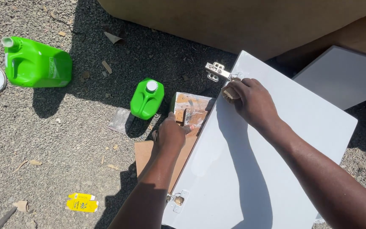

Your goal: Painting a white cabinet door using a small sponge applicator and white paint.

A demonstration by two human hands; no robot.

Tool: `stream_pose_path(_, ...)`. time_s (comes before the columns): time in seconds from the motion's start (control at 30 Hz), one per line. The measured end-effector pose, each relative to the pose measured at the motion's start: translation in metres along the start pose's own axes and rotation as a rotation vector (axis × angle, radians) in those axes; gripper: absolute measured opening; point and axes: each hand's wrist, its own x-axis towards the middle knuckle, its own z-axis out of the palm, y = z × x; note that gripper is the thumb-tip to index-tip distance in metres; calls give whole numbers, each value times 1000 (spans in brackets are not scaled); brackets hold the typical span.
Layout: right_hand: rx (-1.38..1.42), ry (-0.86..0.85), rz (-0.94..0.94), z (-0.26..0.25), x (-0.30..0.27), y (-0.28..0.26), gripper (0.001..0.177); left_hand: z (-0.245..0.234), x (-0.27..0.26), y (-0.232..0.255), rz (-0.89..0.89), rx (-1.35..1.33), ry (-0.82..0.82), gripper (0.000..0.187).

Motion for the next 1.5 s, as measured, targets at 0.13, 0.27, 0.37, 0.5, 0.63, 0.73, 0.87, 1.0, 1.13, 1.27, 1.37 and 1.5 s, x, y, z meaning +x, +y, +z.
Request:
stream_pose_path(0.13, 267, -212, -102, 4, -68, -58, 23, 12, 13, -10, -2, 16, 12, 86)
stream_pose_path(0.27, 166, -403, -496, 9, -121, -97, 28, 4, 12, -8, 50, 14, 4, 86)
stream_pose_path(0.37, 56, -94, -36, 5, -37, -33, 36, 17, 23, -18, 86, 72, 14, 89)
stream_pose_path(0.5, 312, 152, -10, 15, -4, -2, 35, 9, 10, -7, 76, 1, 32, 82)
stream_pose_path(0.63, 480, -142, -126, 16, -95, -65, 38, 11, 13, -8, 110, 26, 74, 80)
stream_pose_path(0.73, 454, -323, -254, 17, -143, -85, 36, 22, 20, -9, 93, -5, 128, 77)
stream_pose_path(0.87, 378, -158, -120, 34, -152, -90, 42, 26, 21, -17, 193, -113, 201, 63)
stream_pose_path(1.0, 470, -290, -303, 46, -185, -109, 48, -40, -60, -40, 370, -359, 114, 52)
stream_pose_path(1.13, 353, -33, -228, 42, -162, -106, 42, -65, -99, -98, 538, -338, 528, 25)
stream_pose_path(1.27, 416, -181, -317, 33, -169, -113, 30, -65, -137, -145, 324, -104, 462, 45)
stream_pose_path(1.37, 428, -15, -87, 36, -186, -98, 35, -49, -144, -165, 290, -201, 296, 65)
stream_pose_path(1.5, 536, -31, -106, 79, -263, -154, 42, -42, -146, -167, 276, -322, 321, 63)
